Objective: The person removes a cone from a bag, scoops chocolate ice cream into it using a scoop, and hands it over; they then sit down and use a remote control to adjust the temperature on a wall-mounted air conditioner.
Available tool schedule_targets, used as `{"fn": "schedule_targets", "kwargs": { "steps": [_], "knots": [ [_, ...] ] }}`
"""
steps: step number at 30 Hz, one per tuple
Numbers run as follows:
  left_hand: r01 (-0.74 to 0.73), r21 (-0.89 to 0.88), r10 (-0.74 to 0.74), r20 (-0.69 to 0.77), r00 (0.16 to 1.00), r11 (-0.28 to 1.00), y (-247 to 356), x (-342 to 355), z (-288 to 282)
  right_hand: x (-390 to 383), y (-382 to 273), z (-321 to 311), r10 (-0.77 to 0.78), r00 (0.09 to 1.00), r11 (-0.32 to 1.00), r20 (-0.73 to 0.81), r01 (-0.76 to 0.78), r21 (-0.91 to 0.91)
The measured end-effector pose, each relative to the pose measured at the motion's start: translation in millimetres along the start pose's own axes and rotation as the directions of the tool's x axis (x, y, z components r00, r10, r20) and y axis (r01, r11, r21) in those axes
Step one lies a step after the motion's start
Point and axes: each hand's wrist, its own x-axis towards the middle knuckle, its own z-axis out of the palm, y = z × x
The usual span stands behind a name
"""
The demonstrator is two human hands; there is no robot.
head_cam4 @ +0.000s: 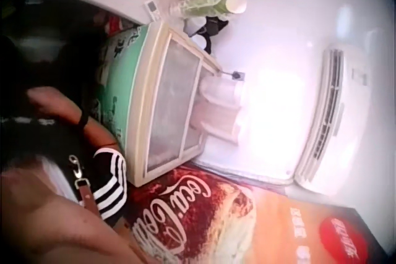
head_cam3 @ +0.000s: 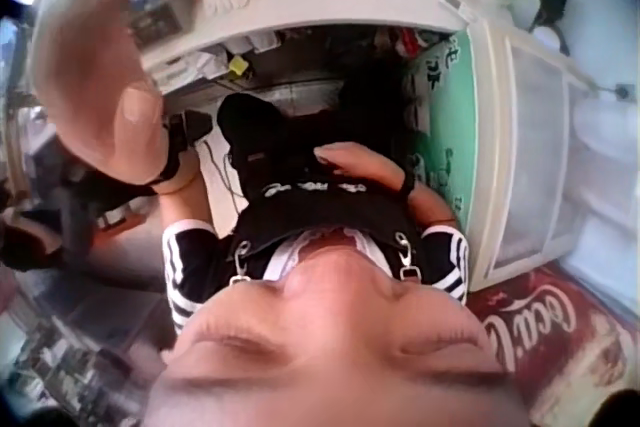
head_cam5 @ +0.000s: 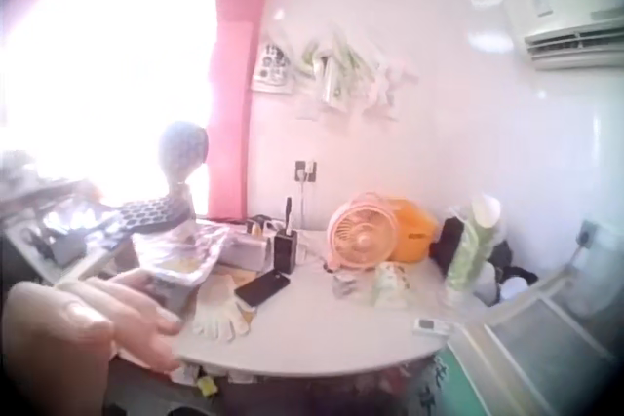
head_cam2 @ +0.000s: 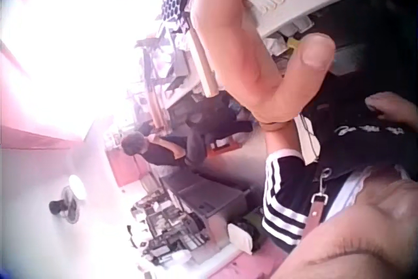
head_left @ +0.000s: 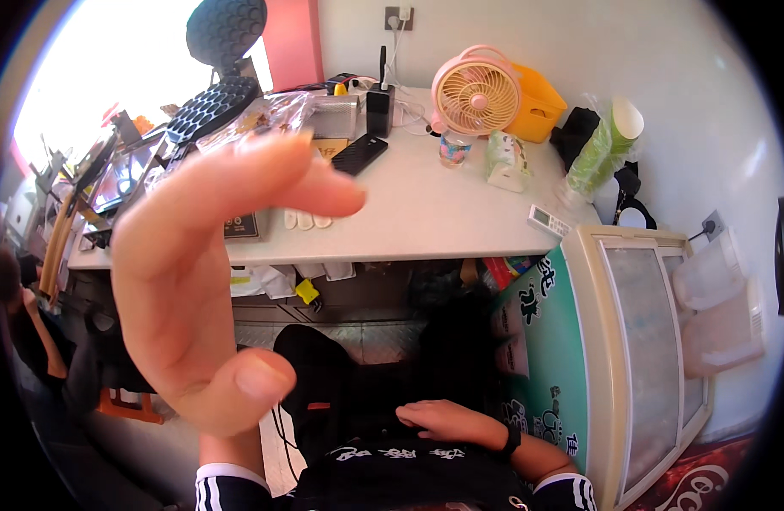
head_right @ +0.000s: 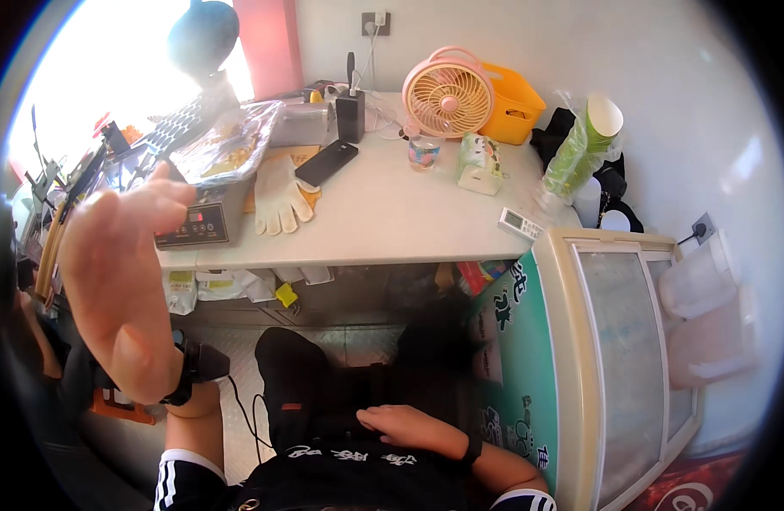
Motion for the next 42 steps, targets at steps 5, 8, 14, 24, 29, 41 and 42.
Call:
{"fn": "schedule_targets", "kwargs": {
  "steps": [5,8,14,24,29,41,42],
  "knots": [
    [-0.245,-0.012,0.245,0.085,0.966,0.970,40,19,-45,-1,2,1,-0.021,0.999,1.000,-0.035,0.021,-0.018],
    [-0.281,-0.082,0.287,0.083,0.954,0.956,38,24,-44,19,50,-16,0.069,0.998,0.979,-0.011,-0.066,0.193],
    [-0.252,-0.327,0.275,0.025,0.961,0.911,-7,6,-12,137,222,-23,0.353,0.908,0.899,0.227,-0.396,0.185],
    [0.844,0.146,-0.784,0.478,0.396,0.516,-76,-144,-6,272,226,90,0.269,0.883,0.953,0.384,-0.188,-0.236],
    [0.910,0.069,-0.827,0.450,0.337,0.408,-122,-161,24,287,213,76,0.213,0.871,0.977,0.444,-0.177,-0.121],
    [0.675,0.550,-0.855,0.451,0.256,0.492,-152,-235,30,255,221,-63,0.453,0.812,0.797,0.368,-0.554,0.241],
    [0.562,0.654,-0.862,0.390,0.324,0.507,-156,-265,25,239,250,-62,0.445,0.878,0.864,0.177,-0.472,0.173]
  ]
}}
